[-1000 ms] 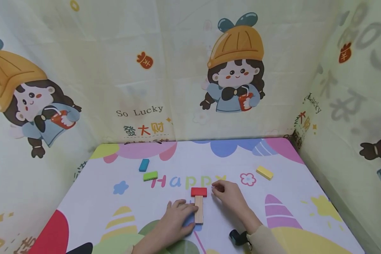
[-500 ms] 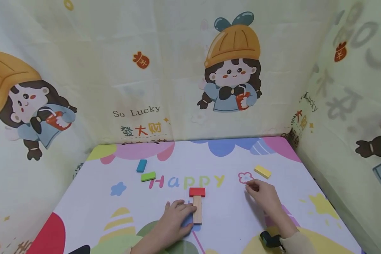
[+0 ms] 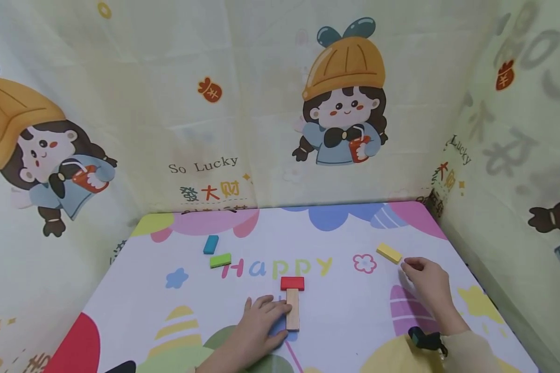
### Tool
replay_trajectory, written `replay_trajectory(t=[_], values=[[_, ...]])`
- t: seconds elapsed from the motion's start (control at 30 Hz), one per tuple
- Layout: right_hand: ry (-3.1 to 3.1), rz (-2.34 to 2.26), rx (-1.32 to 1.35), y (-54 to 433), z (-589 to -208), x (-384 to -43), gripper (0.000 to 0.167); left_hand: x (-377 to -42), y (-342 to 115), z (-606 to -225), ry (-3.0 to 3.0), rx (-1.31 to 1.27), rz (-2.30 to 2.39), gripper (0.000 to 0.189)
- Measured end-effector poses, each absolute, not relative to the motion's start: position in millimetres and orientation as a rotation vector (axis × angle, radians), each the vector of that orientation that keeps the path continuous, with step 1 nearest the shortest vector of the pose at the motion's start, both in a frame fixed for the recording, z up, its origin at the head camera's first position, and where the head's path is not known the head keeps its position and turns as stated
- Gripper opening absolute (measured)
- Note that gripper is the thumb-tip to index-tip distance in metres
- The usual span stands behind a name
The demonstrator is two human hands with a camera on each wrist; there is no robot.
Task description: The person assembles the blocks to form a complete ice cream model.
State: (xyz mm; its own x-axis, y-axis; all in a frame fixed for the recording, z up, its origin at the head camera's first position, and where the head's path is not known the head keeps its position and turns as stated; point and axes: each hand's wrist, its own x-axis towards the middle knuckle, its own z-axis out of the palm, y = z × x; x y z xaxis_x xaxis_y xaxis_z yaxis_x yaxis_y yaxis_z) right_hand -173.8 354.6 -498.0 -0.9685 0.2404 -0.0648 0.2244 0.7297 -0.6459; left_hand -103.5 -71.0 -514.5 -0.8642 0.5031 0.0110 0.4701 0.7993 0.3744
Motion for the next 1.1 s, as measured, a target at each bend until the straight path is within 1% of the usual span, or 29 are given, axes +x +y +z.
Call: replay_trajectory(t=[0.4,0.73,0.93,1.1], values=[[-2.779,1.119,-0.471,348,-504,-198,0.047,-104,-71,-513,2.899,0.778,0.562,0.046],[-2.733,1.144,-0.561,340,-509,-205,0.044,-103,-70,-515,2.918,0.806,0.593,0.044],[-2.757,1.153,-0.503,328,-509,-209,0.041,-104,-68,-514,2.906,0.767,0.605,0.044],[-2.788,1.161,-0.417,308,-509,-214,0.039,-104,-70,-514,2.915,0.775,0.617,0.043]])
